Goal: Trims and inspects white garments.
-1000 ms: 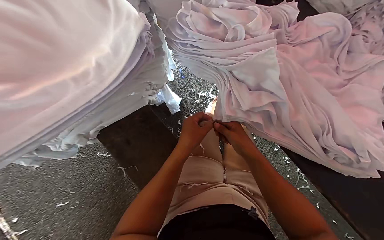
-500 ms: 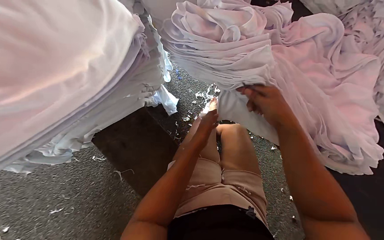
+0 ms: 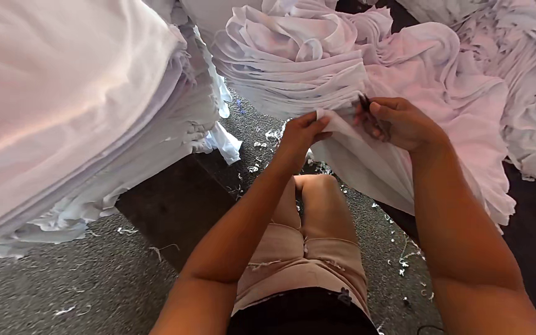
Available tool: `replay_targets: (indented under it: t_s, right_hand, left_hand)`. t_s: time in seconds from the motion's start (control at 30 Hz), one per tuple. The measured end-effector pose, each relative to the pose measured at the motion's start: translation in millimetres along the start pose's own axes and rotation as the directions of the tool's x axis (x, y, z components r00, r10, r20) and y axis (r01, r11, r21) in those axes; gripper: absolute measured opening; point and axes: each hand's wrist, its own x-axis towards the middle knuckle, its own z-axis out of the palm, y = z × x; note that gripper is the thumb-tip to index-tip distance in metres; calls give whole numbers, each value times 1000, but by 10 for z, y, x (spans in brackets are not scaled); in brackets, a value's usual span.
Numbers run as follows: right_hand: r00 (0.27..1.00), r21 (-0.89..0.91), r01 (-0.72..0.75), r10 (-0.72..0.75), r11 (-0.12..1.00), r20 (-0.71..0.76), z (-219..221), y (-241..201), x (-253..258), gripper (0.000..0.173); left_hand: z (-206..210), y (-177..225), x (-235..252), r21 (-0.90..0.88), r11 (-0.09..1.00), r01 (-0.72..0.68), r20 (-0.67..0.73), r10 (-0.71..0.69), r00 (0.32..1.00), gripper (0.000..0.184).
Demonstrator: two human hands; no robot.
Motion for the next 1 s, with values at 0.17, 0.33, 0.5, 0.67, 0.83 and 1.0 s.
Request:
replay_targets:
  t_s: [0.17, 0.33, 0.5, 0.67, 0.83, 1.0]
  right_hand:
    - [962, -116, 39, -69, 992, -263, -75, -76, -369, 22]
    - [997, -531, -69, 36, 845, -72, 533, 18, -493, 32]
    - [980, -582, -36, -86, 812, -180, 689, 88, -296, 47]
    - [972, -609, -97, -55, 787, -226, 774, 167, -230, 42]
    - [981, -592, -65, -57, 804, -186, 907, 233, -310, 36]
    - [977, -587, -51, -82, 808, -198, 1077, 279, -285, 32]
  left_hand:
    - [164, 109, 291, 40, 998, 54, 22, -55, 998, 21]
    - [90, 7, 210, 118, 991, -62, 21, 59, 998, 23]
    - [-119, -632, 18, 336, 888, -315, -329, 424, 844, 29]
    - [-322, -940, -130, 282, 959, 22, -42, -11, 999, 46]
    - [-434, -812, -329, 376, 926, 32, 11, -39, 999, 20]
    - [-430, -774, -328, 310, 945, 100, -14, -100, 995, 25]
